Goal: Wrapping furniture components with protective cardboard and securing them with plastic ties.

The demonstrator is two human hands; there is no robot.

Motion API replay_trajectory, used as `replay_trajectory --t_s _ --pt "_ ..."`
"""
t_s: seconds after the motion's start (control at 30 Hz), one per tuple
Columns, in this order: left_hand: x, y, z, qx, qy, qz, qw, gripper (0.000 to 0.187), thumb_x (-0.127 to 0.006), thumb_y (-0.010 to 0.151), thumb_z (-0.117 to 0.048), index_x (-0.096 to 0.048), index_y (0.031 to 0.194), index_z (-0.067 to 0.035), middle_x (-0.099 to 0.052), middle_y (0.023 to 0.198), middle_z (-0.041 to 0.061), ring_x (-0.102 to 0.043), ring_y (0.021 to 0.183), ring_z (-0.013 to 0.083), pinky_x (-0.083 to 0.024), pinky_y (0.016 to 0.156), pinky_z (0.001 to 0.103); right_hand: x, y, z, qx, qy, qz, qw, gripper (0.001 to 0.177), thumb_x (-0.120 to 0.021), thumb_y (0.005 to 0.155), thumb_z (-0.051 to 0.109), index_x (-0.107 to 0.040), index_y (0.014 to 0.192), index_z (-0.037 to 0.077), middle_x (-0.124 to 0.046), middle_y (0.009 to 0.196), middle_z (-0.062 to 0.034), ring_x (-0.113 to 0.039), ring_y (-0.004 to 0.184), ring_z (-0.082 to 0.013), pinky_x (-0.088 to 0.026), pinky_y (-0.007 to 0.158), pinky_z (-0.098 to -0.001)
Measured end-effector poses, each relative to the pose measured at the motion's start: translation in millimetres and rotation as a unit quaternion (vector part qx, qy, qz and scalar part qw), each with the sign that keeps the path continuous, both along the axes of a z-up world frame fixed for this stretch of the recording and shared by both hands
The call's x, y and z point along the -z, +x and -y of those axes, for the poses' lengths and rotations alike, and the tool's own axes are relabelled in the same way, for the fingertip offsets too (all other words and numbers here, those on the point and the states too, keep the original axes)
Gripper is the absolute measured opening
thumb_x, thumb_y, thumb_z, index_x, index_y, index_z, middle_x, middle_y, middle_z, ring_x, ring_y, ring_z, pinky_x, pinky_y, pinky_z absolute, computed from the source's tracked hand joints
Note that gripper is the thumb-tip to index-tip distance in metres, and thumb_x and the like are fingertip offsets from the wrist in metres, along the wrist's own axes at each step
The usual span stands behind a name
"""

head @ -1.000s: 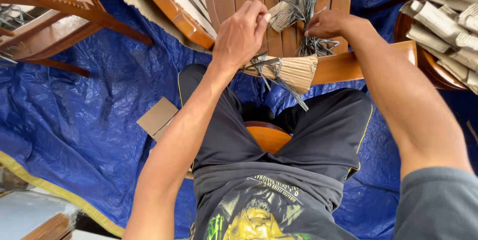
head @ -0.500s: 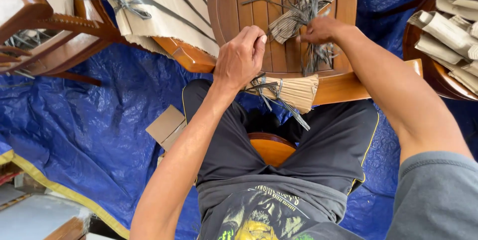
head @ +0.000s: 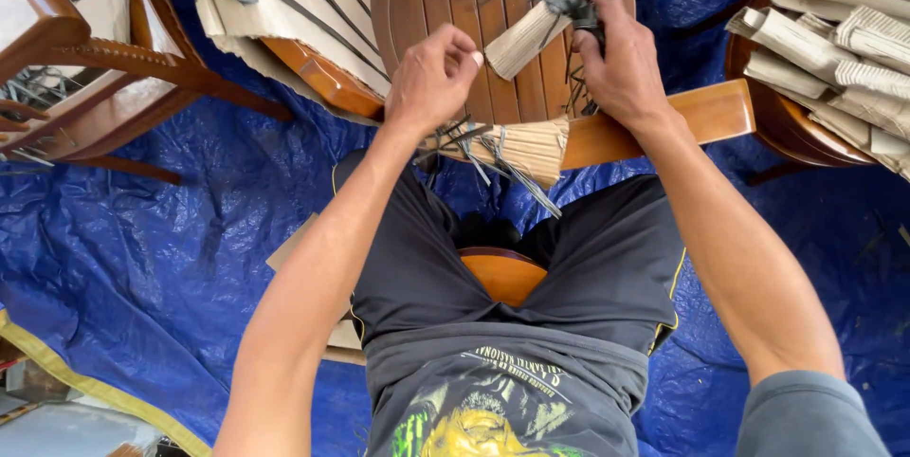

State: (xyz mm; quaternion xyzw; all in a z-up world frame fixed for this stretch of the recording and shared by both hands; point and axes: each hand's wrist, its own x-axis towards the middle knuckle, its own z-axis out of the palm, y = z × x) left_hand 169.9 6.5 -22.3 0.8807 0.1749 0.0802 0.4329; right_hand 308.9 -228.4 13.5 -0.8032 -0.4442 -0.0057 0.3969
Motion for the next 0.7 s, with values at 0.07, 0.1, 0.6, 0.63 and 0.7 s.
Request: replay_trajectory --t_s 0.07,0.1,0.6,0.63,0.7 --pt "-1.3 5.7 -0.9 -0.016 -0.013 0.054 0.998 0.013 -0.068 0.097 -0.019 -0.065 0.105 -0.009 -0.076 0.095 0.005 -0.073 0.077 0.0135 -0.06 0.068 0.031 -1.7 -0.1 0.4 -0.012 0.002 0.024 1.0 0.04 -0.066 0.106 0.0 -0.051 0.143 0.002 -0.07 0.113 -0.0241 -0.068 0.106 -0.043 -0.052 0.088 -0.0474" --pt "-2.4 7.5 -3.9 -0.033 -0.024 0.109 0.993 0.014 -0.07 0.098 -0.015 -0.063 0.108 -0.007 -0.076 0.096 0.006 -0.074 0.078 0.0139 -0.06 0.069 0.03 -2.2 -0.3 -2.3 -0.024 0.005 0.049 0.999 0.037 -0.067 0.108 0.0 -0.052 0.141 0.002 -0.07 0.118 -0.0241 -0.066 0.109 -0.0441 -0.051 0.089 -0.0476" --pt "6.2 16.4 -6.0 0.034 -0.028 0.187 0.981 0.031 -0.072 0.099 -0.011 -0.062 0.128 -0.009 -0.075 0.116 0.008 -0.077 0.075 0.0153 -0.064 0.066 0.029 1.4 1.3 -3.7 -0.016 -0.004 -0.007 1.0 0.035 -0.069 0.107 0.002 -0.057 0.14 0.002 -0.072 0.113 -0.0217 -0.071 0.104 -0.0362 -0.054 0.088 -0.0433" --pt "5.4 15.8 -5.5 0.032 -0.027 0.187 0.982 0.031 -0.072 0.099 -0.011 -0.062 0.128 -0.009 -0.075 0.116 0.008 -0.077 0.075 0.0153 -0.064 0.066 0.029 0.0 0.5 -4.9 -0.017 -0.004 -0.008 1.0 0.035 -0.069 0.107 0.002 -0.057 0.14 0.002 -0.072 0.113 -0.0217 -0.071 0.104 -0.0362 -0.054 0.088 -0.0433" --pt "4.1 15.6 -2.5 0.048 -0.037 0.172 0.983 0.03 -0.078 0.099 -0.022 -0.065 0.124 -0.011 -0.077 0.1 0.007 -0.077 0.076 0.0135 -0.064 0.064 0.03 -3.0 -1.3 -5.3 -0.012 -0.02 -0.032 0.999 0.035 -0.068 0.108 0.004 -0.057 0.141 0.002 -0.072 0.111 -0.0206 -0.072 0.101 -0.0326 -0.055 0.086 -0.0415"
